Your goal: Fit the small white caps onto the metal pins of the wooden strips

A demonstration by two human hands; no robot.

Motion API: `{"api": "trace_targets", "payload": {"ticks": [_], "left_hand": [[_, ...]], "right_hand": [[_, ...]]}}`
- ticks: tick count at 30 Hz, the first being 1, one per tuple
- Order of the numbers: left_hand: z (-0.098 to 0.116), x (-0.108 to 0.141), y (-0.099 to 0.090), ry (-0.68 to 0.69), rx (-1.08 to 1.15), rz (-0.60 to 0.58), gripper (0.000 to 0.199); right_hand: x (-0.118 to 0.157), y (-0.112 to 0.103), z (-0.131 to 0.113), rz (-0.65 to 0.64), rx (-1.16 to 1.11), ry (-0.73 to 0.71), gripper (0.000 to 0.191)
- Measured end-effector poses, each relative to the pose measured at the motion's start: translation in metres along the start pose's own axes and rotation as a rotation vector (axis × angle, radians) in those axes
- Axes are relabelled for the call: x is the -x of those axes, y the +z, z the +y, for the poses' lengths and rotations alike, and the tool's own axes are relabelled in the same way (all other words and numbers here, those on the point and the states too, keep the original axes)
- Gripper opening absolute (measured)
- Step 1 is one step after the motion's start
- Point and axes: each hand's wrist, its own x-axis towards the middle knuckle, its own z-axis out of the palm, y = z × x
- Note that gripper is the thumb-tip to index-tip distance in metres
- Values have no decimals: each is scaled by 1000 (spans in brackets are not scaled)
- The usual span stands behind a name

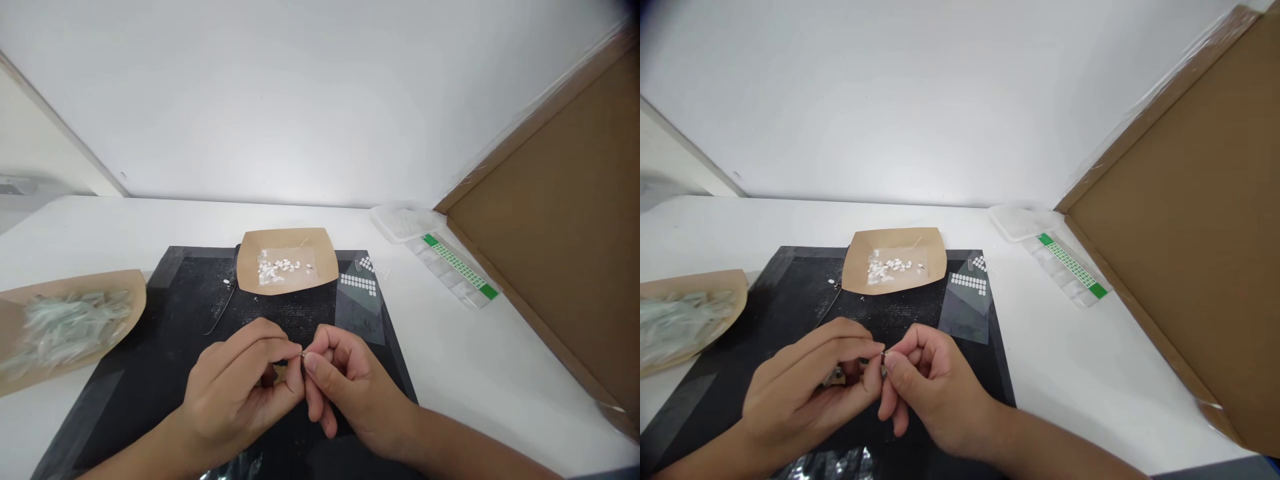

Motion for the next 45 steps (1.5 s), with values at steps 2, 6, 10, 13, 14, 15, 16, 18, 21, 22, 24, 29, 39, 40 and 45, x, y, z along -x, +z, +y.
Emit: {"api": "trace_targets", "payload": {"ticks": [2,6,10,13,14,15,16,18,21,22,24,29,39,40,45], "left_hand": [[1,0,0,6,-13,14,7],[2,-1,0,9,-27,12,10],[3,-2,0,3,-27,11,11],[2,-3,-1,-2,-7,-4,11],[2,-3,-2,-2,0,0,11],[2,-4,-2,-2,5,2,11],[1,-4,-3,-1,14,0,10],[1,-5,-5,-3,49,-16,10],[0,-7,-5,-22,107,-49,11],[0,-7,-5,-30,124,-53,11],[-1,-7,-4,-45,153,-62,12],[-4,-8,-4,-44,226,-86,15],[-6,-5,-3,-79,281,-90,18],[-6,-5,-2,-84,285,-93,18],[-4,-8,-4,-51,287,-94,17]], "right_hand": [[0,0,0,-5,-1,2,41],[0,-1,1,-18,-7,1,41],[0,-2,4,-37,-28,-5,40],[-1,-2,6,-56,-50,-12,38],[-1,-3,6,-59,-58,-14,37],[-1,-3,6,-63,-65,-15,37],[-1,-3,6,-67,-75,-17,37],[-1,-3,6,-74,-93,-21,36],[-1,-4,6,-82,-104,-18,36],[-1,-5,5,-81,-105,-16,36],[-1,-6,4,-82,-108,-9,37],[1,-7,1,-89,-93,31,42],[4,-6,-3,-63,70,-57,39],[4,-6,-3,-60,87,-69,39],[7,-6,-4,-65,157,-118,36]]}}
